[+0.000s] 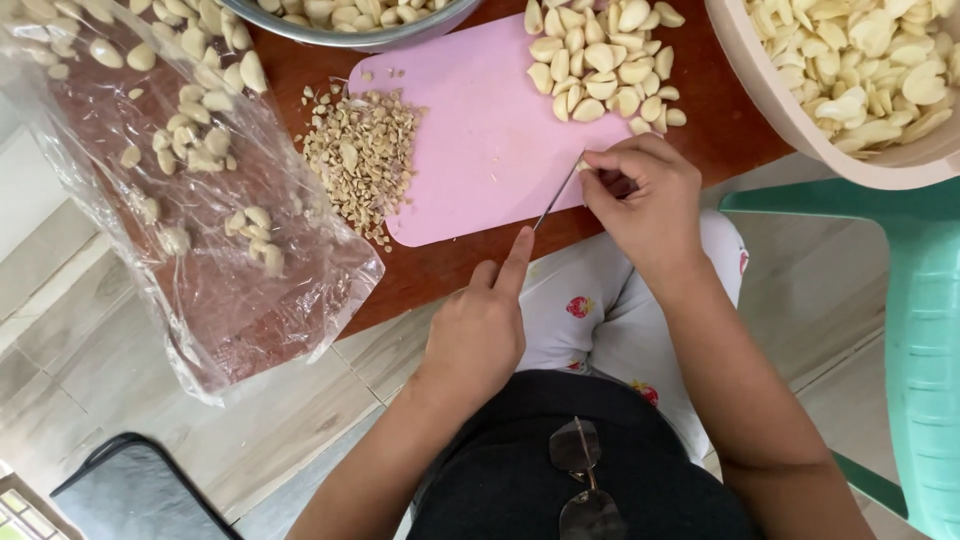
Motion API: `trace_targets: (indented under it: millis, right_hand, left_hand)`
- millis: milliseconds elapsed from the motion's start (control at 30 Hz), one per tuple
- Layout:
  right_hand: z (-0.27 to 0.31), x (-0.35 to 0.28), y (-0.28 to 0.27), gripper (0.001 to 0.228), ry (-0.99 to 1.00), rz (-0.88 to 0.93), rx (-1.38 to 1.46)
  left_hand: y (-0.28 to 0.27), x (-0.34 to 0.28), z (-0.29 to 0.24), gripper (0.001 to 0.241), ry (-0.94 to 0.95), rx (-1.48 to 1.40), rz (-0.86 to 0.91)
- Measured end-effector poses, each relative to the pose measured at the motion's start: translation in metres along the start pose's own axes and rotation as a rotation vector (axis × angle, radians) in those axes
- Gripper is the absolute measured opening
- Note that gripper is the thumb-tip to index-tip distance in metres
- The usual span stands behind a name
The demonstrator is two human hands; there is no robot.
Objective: A person is manually slicing garlic cloves into thin pieces on a pink cutting board using a small knife.
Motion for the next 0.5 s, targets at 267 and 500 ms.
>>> trace_targets:
  millis: [267, 500]
  right_hand:
    - [-0.005, -0.001, 0.001, 0.024, 0.011, 0.004, 0.006]
    - [0.004, 0.001, -0.001, 0.024, 0.005, 0.032, -0.027]
  left_hand:
    - [0.003, 0.001, -0.020, 0.077, 0.019, 0.201, -0.083]
    - [0.012, 0.003, -0.004, 0.079, 0.007, 0.160, -0.114]
Point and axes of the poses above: each hand's wrist, its own x-axis towards the middle knuckle, its own y-axis out of the palm, z = x × y, the point moved 3 cm from there along x, towards the middle knuckle, and after that the axes turned 4 degrees about z, right-handed, at the moved point
